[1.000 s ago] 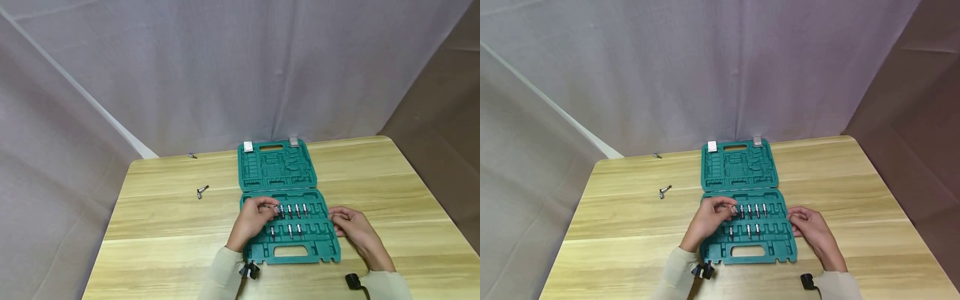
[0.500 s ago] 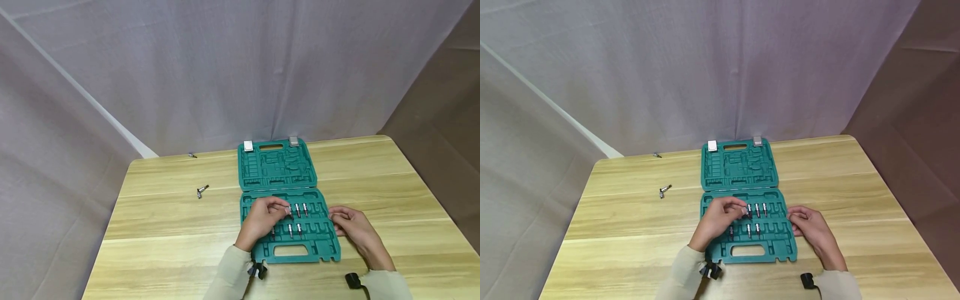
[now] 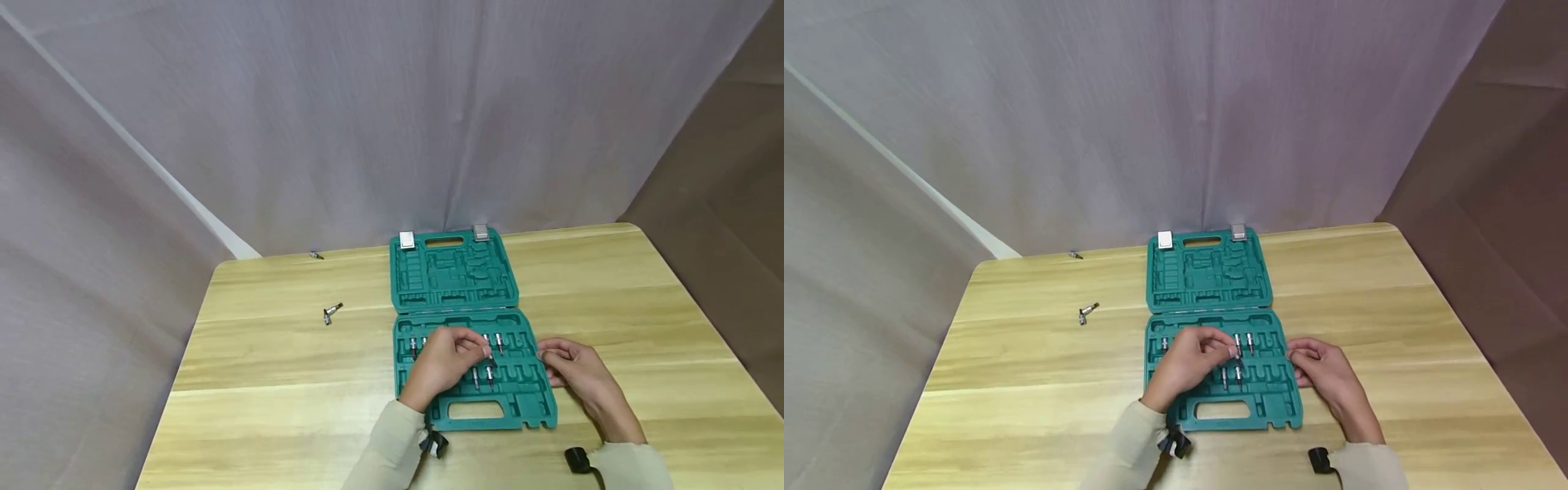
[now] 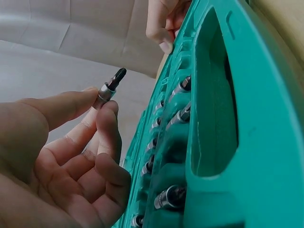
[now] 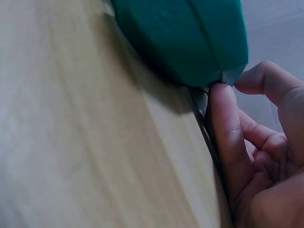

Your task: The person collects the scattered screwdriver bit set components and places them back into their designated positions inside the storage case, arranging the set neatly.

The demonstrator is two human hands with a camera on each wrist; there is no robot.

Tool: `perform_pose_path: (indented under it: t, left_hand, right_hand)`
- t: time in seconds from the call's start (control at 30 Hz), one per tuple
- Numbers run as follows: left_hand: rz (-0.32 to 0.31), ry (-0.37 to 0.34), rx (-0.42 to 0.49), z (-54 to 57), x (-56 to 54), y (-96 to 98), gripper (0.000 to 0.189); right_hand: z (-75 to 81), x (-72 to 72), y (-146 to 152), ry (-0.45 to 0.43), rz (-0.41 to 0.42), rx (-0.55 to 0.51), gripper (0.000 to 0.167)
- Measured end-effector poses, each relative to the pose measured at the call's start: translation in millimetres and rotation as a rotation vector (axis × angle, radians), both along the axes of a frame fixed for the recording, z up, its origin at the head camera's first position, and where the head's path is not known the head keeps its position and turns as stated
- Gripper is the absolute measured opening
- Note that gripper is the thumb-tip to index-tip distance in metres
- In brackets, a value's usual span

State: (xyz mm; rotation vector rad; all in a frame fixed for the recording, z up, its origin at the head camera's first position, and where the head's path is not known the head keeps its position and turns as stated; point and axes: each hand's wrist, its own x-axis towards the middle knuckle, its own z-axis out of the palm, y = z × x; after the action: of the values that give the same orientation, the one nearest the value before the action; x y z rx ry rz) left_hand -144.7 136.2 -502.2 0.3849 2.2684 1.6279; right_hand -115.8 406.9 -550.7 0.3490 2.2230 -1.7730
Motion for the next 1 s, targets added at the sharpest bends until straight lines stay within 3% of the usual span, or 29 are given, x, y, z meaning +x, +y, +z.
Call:
perform_pose_path:
  t: [0.23, 0.5, 0.73, 1.0]
  left_hand:
    - [-0.010, 0.031, -0.051, -0.4, 4.1, 13.8, 0.007]
    - [-0.009, 0.102, -0.211, -4.2, 13.1, 31.3, 0.007]
    - [0.050, 0.138, -0.329, -8.3, 19.5, 40.8, 0.006]
    - [0.074, 0.211, -0.398, -11.1, 19.6, 46.7, 0.009]
  right_hand:
    - [0.1, 0.9, 2.1, 0.017, 0.000, -0.007, 0.044]
    - [-1.1, -1.8, 0.3, 0.018, -0.005, -0.016, 0.043]
    - [-3.2, -0.7, -0.1, 0.011, -0.001, -0.026, 0.042]
    - [-2.0, -2.1, -2.5, 0.011, -0.011, -0.003, 0.041]
